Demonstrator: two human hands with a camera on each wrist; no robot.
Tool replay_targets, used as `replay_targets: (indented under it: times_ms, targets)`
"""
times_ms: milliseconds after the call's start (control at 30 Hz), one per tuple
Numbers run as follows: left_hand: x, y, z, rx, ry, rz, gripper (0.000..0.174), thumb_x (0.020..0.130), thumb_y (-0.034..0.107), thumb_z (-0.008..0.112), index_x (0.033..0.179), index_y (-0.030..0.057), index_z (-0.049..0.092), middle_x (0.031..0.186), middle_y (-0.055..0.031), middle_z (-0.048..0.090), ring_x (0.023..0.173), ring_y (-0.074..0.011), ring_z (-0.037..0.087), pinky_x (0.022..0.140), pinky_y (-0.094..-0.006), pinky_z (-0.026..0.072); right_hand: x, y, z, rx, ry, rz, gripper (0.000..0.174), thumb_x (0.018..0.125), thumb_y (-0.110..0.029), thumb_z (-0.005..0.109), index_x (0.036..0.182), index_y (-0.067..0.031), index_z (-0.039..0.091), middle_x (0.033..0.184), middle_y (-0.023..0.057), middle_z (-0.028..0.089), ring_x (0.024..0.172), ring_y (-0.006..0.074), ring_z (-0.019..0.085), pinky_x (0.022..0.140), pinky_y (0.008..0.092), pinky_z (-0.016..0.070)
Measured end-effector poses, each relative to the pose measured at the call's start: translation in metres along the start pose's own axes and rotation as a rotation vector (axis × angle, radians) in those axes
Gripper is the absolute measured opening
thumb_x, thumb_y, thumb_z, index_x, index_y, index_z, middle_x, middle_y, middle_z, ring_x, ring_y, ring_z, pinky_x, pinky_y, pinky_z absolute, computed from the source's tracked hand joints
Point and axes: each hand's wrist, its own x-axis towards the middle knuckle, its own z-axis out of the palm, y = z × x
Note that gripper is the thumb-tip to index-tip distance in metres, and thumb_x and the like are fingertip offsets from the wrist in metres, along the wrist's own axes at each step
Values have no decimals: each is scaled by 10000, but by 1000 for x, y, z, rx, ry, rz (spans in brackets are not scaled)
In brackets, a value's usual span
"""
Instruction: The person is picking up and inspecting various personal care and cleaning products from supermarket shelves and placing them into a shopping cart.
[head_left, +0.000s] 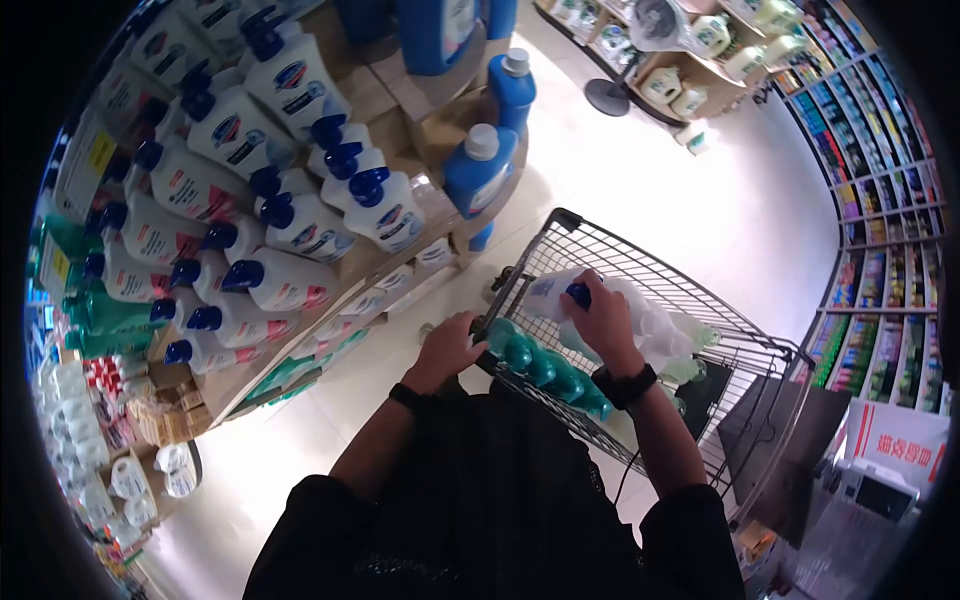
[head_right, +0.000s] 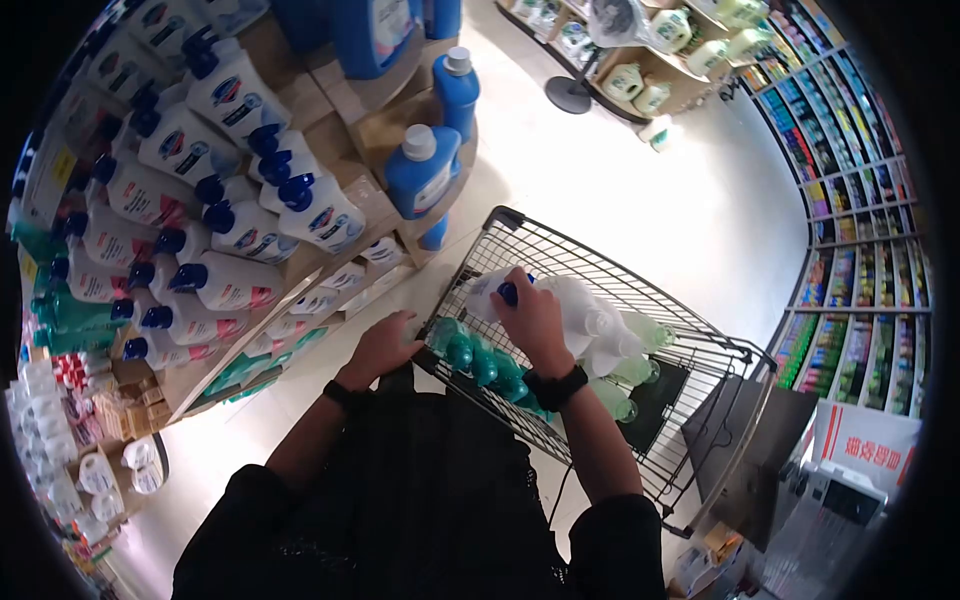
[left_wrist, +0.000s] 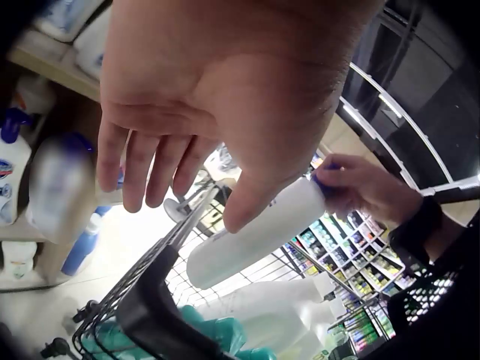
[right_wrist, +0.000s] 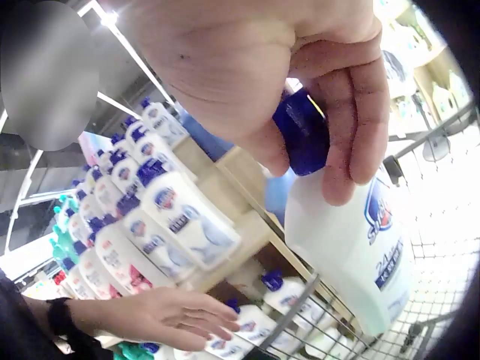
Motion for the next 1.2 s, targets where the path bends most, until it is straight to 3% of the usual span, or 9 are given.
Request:
replay_targets:
  times_ms: [200, 367, 533, 600, 733, 800, 867, 1000, 1200]
  targets:
    - [-39, -27, -4, -137, -106, -234, 515, 814, 318, 689, 1231, 45, 562, 1147, -165, 650, 1061, -322, 624, 897, -406, 494, 22, 54, 82, 18, -108, 111, 335, 814, -284, 681, 1037, -78, 540, 846, 230, 671, 817, 440, 645, 714, 513, 508]
    - [-66, -40, -17, -166, -11, -292, 469, 823, 328, 667, 1189, 50, 572, 1098, -154, 674, 1016, -337, 640, 870, -422, 503, 30, 81, 138, 31, -105, 210, 376, 780, -295, 692, 1040, -67, 546, 892, 226, 674, 860, 428, 645, 744, 477, 513]
    - [-85, -44, -25, -170, 62, -346, 441, 823, 305, 678, 1164, 44, 577, 1106, -149, 671, 994, -310, 652, 850, -406, 513, 21, 85, 157, 57, -152, 127, 355, 776, -266, 679, 1025, -73, 517, 864, 236, 664, 853, 444, 635, 742, 516, 498]
    - [-89, -44, -30, -169, 96, -356, 429, 825, 296, 681, 1156, 42, 579, 1100, -146, 672, 984, -300, 656, 843, -399, 516, 19, 92, 171, 16, -224, 214, 384, 780, -265, 685, 1065, -74, 512, 920, 232, 667, 910, 438, 634, 783, 496, 503]
    - [-88, -37, -46, -224, 221, -325, 390, 814, 204, 720, 1131, 16, 590, 1069, -146, 671, 967, -267, 661, 841, -371, 518, 23, 99, 175, 33, -262, 215, 419, 793, -248, 675, 1123, -91, 469, 929, 240, 666, 912, 452, 631, 779, 502, 503]
    - [-83, -35, -54, -261, 378, -297, 365, 818, 179, 711, 1119, 7, 596, 1057, -144, 672, 955, -257, 664, 839, -362, 517, 21, 104, 173, 112, -272, 253, 462, 790, -228, 677, 1183, -121, 459, 972, 250, 665, 952, 451, 627, 782, 513, 496]
    - [-69, -33, -65, -262, 458, -271, 354, 804, 154, 713, 1109, 19, 592, 1049, -141, 670, 960, -262, 655, 833, -368, 519, 16, 98, 166, 55, -294, 266, 650, 763, -217, 697, 1335, -167, 392, 1033, 267, 654, 1013, 467, 606, 829, 508, 492]
    - [-46, -27, -95, -274, 714, -206, 348, 788, 104, 717, 1103, 33, 589, 977, -115, 656, 920, -250, 651, 811, -361, 514, 12, 95, 161, 157, -264, 235, 764, 753, -185, 683, 1415, -153, 303, 1064, 291, 639, 1054, 485, 584, 864, 513, 483]
    - [12, -34, -126, -211, 910, -118, 497, 766, 146, 768, 1177, 7, 528, 1084, -146, 609, 1025, -279, 602, 866, -370, 490, 4, 105, 156, 221, -241, 316, 853, 745, -104, 649, 1466, -74, 196, 1022, 306, 643, 1007, 452, 622, 828, 486, 504]
